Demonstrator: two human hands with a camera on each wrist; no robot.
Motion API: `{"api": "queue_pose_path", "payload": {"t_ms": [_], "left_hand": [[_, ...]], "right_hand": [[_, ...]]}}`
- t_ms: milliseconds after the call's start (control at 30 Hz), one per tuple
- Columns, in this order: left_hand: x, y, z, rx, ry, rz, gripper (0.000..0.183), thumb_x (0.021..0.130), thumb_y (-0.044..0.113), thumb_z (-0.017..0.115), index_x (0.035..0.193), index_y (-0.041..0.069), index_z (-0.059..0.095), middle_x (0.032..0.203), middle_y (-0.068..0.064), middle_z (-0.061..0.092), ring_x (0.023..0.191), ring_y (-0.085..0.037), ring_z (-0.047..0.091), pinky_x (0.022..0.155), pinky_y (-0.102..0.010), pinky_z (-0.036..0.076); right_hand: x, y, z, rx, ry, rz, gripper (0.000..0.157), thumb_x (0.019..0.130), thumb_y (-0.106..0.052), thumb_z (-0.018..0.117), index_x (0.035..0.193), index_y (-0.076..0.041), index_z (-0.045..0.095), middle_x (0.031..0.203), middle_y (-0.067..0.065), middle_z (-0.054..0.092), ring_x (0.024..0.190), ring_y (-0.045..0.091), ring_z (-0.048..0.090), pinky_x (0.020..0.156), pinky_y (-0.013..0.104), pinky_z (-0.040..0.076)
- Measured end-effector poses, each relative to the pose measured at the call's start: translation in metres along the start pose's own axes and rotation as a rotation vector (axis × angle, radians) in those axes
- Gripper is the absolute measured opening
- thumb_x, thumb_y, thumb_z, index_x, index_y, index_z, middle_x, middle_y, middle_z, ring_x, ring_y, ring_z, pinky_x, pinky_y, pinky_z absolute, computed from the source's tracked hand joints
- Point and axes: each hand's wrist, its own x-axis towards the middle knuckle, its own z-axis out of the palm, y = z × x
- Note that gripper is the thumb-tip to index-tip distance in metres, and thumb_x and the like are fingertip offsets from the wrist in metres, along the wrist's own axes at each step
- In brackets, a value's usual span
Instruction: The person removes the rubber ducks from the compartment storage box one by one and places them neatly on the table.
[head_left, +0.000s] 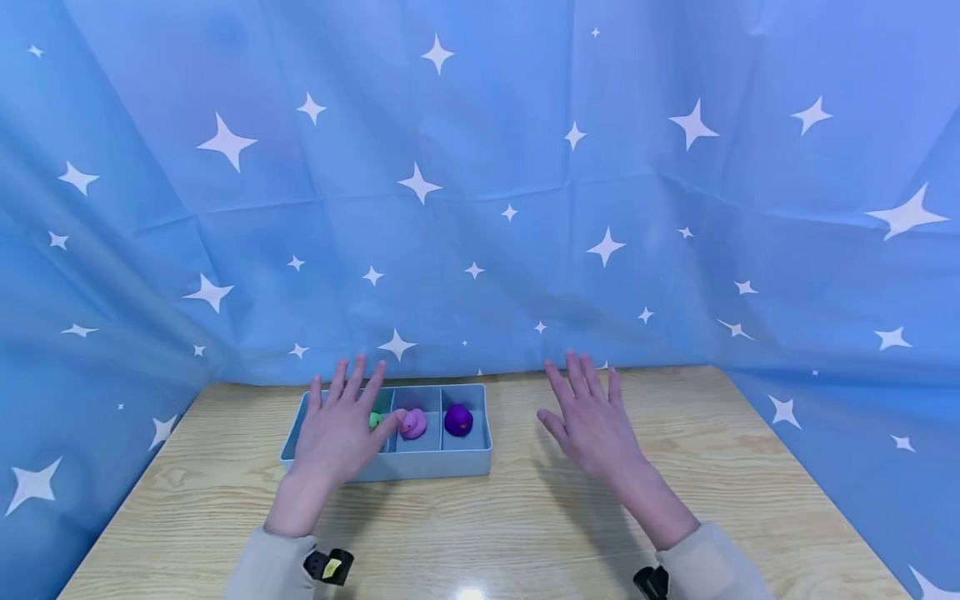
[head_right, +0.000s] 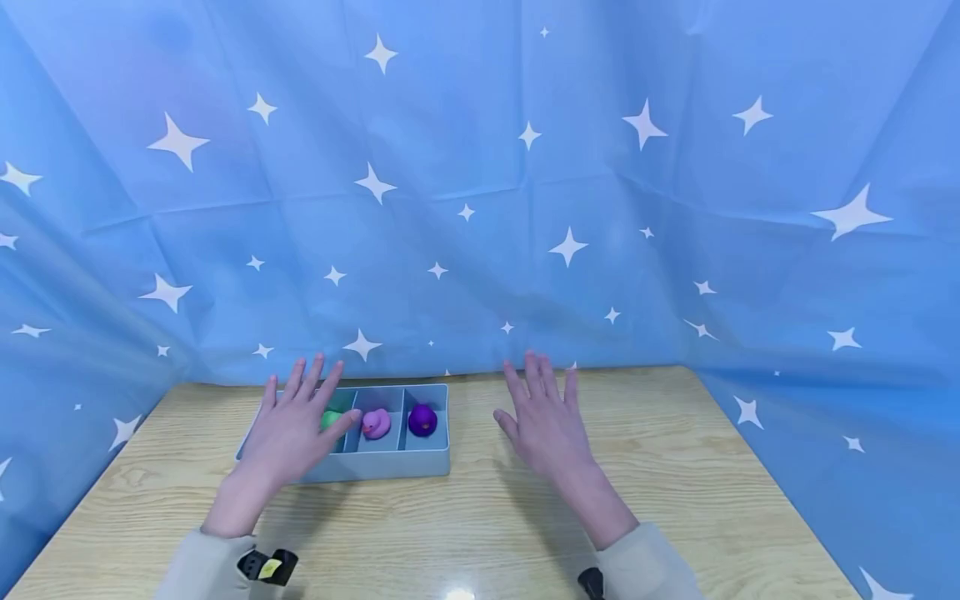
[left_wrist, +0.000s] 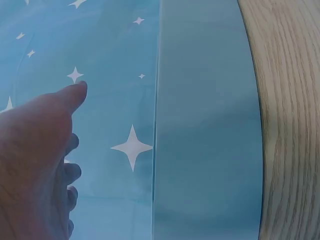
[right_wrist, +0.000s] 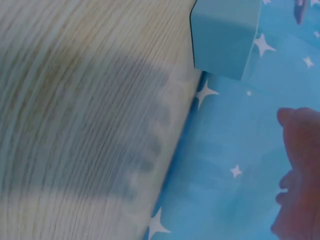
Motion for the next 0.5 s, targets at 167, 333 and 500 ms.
{"api": "queue_pose_path", "payload": {"t_ms": [167, 333, 500], "left_hand": [[-0.003, -0.006, -0.001, -0.088, 0.016, 0.006, 0.084, 0.102, 0.05, 0.059, 0.164, 0.006, 0.022, 0.168, -0.023, 0.015, 0.155, -0.042, 0.005, 0.12, -0.066, 0.002], [-0.009, -0.019, -0.001, -0.195, 0.068, 0.014, 0.092, 0.096, 0.043, 0.072, 0.162, 0.001, 0.024, 0.164, -0.029, 0.021, 0.154, -0.046, 0.01, 0.12, -0.067, 0.005], [-0.019, -0.036, 0.001, -0.252, 0.114, 0.003, 0.098, 0.091, 0.042, 0.078, 0.161, -0.003, 0.024, 0.162, -0.03, 0.026, 0.151, -0.049, 0.017, 0.118, -0.07, 0.009]], "right_hand": [[0.001, -0.001, 0.004, 0.1, 0.017, -0.094, 0.079, 0.102, -0.038, 0.063, 0.162, -0.002, 0.026, 0.165, 0.026, 0.022, 0.153, 0.042, 0.021, 0.121, 0.063, 0.017], [0.0, -0.007, 0.006, 0.265, 0.038, -0.201, 0.088, 0.097, -0.032, 0.074, 0.162, -0.002, 0.024, 0.165, 0.023, 0.026, 0.15, 0.04, 0.028, 0.119, 0.054, 0.028], [0.0, -0.016, 0.006, 0.397, 0.039, -0.216, 0.086, 0.095, -0.029, 0.076, 0.162, -0.006, 0.028, 0.165, 0.017, 0.03, 0.148, 0.037, 0.035, 0.115, 0.054, 0.036]]}}
